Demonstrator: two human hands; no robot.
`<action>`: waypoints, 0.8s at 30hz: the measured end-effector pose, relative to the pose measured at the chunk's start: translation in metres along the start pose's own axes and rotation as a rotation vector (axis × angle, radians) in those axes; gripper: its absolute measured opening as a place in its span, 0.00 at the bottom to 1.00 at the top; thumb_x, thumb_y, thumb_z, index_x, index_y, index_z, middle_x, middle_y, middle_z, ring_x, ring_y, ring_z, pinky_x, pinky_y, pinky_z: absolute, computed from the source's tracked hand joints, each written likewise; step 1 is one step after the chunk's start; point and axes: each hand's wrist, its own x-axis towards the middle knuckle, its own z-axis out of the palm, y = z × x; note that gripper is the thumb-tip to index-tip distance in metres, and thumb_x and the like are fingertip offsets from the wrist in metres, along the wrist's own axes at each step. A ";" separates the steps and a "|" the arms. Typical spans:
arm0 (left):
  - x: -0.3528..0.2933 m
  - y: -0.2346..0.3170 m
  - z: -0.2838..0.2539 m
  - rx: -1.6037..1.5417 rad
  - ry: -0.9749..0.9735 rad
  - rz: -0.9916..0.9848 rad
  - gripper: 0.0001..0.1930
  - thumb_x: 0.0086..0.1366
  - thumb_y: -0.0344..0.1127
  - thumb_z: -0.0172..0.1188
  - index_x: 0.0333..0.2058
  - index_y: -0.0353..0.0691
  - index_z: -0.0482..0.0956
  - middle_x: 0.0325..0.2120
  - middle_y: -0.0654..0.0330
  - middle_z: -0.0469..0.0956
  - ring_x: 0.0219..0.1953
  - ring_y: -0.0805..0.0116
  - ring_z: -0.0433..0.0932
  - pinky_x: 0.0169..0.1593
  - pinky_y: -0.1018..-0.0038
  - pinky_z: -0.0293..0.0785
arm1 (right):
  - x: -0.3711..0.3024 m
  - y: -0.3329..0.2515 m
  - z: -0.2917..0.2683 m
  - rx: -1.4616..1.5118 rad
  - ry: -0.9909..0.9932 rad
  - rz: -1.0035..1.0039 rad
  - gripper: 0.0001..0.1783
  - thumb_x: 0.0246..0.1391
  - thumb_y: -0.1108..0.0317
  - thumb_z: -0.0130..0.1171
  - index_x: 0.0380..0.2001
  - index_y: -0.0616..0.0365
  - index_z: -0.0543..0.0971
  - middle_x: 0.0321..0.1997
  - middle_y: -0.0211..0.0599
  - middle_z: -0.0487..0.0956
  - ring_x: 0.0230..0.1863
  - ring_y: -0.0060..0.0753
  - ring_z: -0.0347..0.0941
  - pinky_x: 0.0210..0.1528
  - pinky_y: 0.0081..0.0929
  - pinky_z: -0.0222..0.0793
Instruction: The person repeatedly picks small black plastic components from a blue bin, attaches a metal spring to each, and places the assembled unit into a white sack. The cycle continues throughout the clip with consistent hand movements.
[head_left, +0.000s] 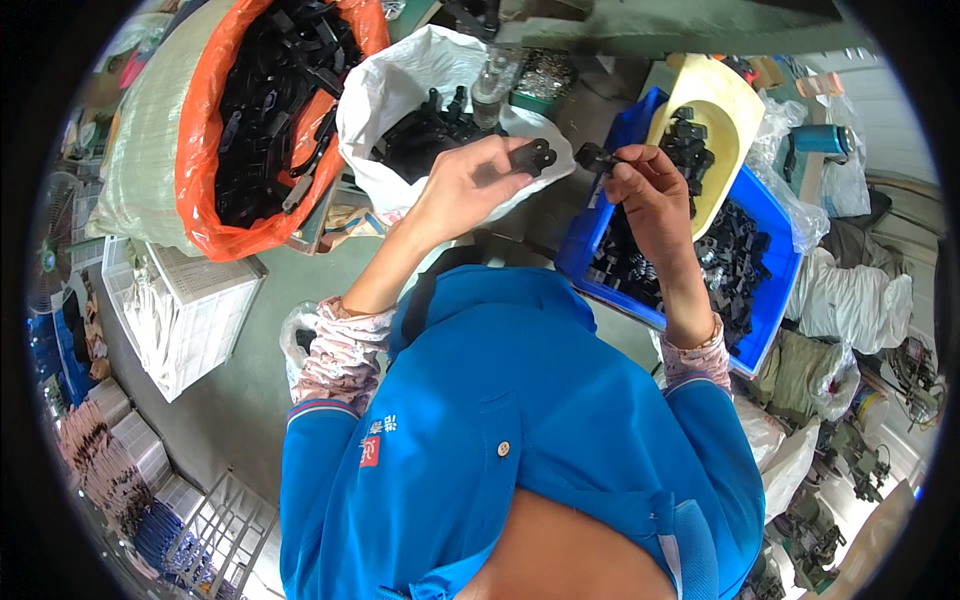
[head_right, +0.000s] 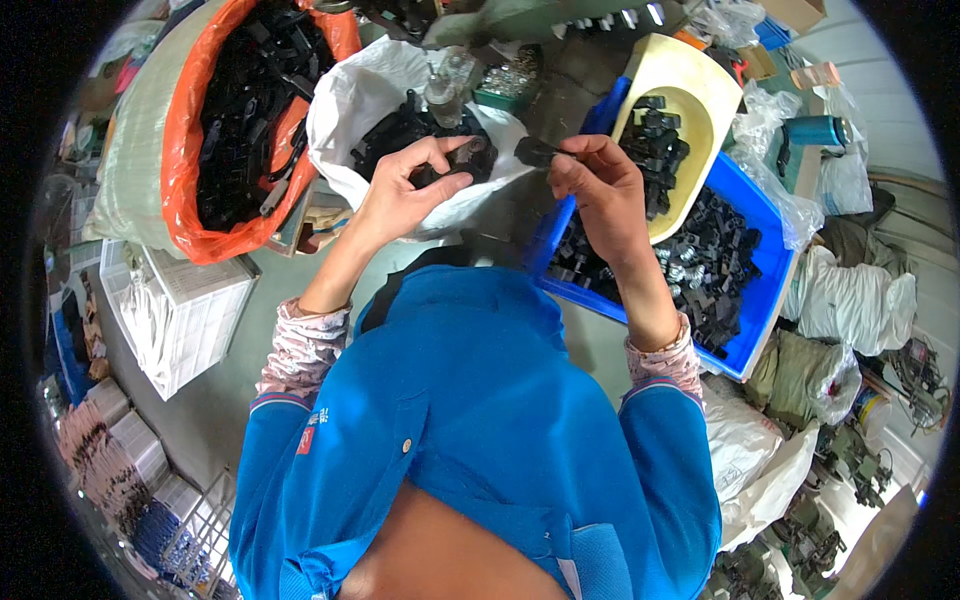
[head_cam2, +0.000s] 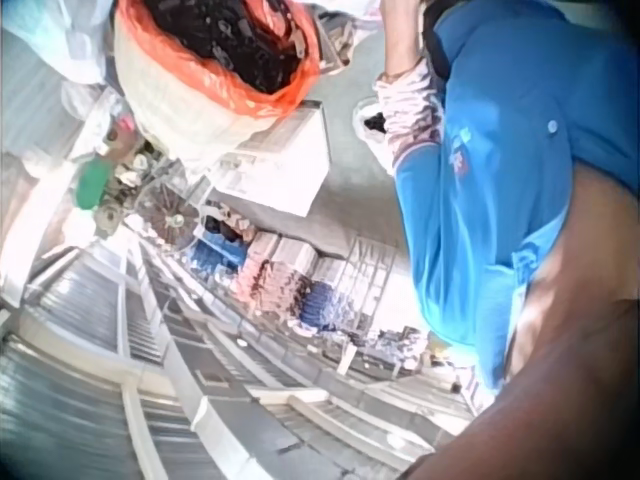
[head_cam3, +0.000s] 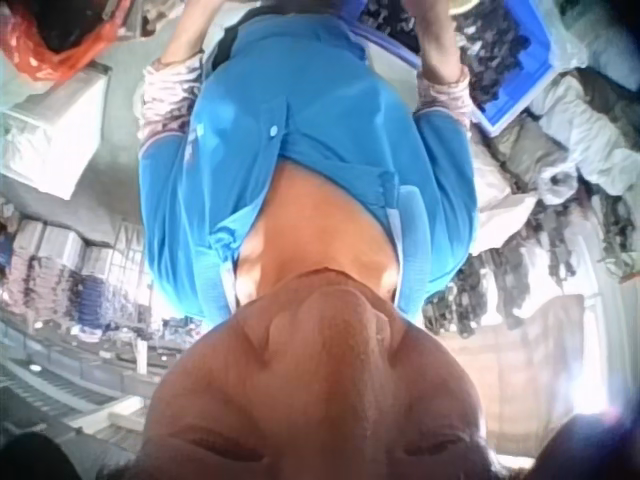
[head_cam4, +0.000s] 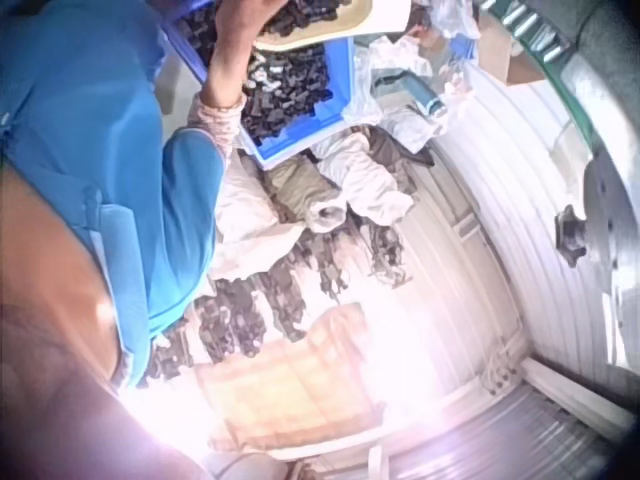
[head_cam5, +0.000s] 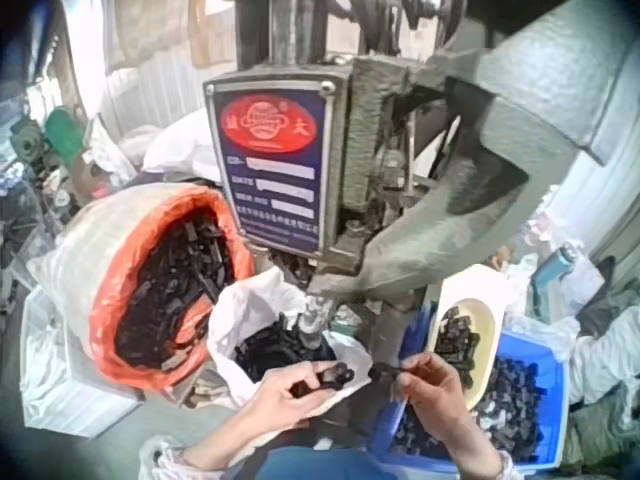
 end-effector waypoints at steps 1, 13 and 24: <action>0.000 -0.002 -0.006 -0.011 -0.003 -0.010 0.12 0.58 0.25 0.66 0.26 0.35 0.68 0.49 0.48 0.79 0.48 0.71 0.76 0.50 0.73 0.71 | 0.005 0.005 0.007 -0.052 -0.035 -0.031 0.10 0.56 0.75 0.62 0.41 0.60 0.76 0.31 0.31 0.79 0.31 0.21 0.74 0.33 0.18 0.70; 0.009 -0.019 -0.056 0.066 -0.016 0.052 0.13 0.58 0.26 0.66 0.26 0.35 0.67 0.50 0.49 0.79 0.46 0.67 0.79 0.47 0.72 0.73 | 0.044 0.024 0.064 -0.417 0.029 -0.125 0.10 0.65 0.63 0.54 0.40 0.60 0.75 0.22 0.21 0.69 0.20 0.11 0.59 0.21 0.12 0.52; 0.025 -0.023 -0.079 0.223 -0.058 0.102 0.13 0.55 0.28 0.68 0.24 0.36 0.68 0.49 0.51 0.79 0.41 0.61 0.79 0.44 0.70 0.74 | 0.070 0.046 0.080 -0.680 0.221 -0.334 0.13 0.62 0.64 0.58 0.28 0.63 0.77 0.17 0.22 0.69 0.20 0.11 0.58 0.21 0.16 0.54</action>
